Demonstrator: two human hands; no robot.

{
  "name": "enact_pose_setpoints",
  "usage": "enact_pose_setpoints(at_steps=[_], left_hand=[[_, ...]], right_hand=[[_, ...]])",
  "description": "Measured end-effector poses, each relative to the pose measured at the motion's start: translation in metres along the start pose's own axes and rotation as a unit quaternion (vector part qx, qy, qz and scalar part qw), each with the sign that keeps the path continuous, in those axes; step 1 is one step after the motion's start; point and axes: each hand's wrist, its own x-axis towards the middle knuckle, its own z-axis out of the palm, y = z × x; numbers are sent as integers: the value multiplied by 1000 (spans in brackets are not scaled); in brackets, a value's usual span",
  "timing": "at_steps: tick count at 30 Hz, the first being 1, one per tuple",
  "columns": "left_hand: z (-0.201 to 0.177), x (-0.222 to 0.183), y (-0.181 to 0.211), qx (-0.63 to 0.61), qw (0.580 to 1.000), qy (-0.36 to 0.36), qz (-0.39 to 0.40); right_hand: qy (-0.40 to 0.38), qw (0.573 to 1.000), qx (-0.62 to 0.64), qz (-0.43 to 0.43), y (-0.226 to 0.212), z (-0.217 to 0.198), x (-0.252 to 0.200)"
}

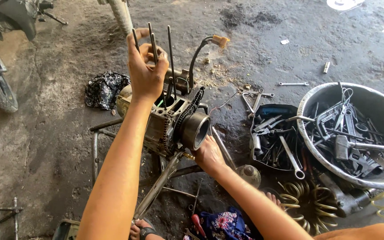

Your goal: The recorder is disassembling and reassembling parts of a motorcycle engine on a low stand, involving components like the cylinder block and kickstart lever.

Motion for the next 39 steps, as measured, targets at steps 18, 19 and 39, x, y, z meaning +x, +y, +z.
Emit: enact_pose_setpoints(at_steps=[18, 19, 39], left_hand=[[-26, -215, 123, 509, 608, -426, -436], [-31, -224, 113, 433, 655, -387, -483], [-28, -247, 100, 306, 772, -275, -485]], right_hand=[[51, 974, 178, 131, -3, 7, -12], [59, 972, 179, 143, -3, 9, -13], [92, 963, 193, 162, -4, 16, -14]])
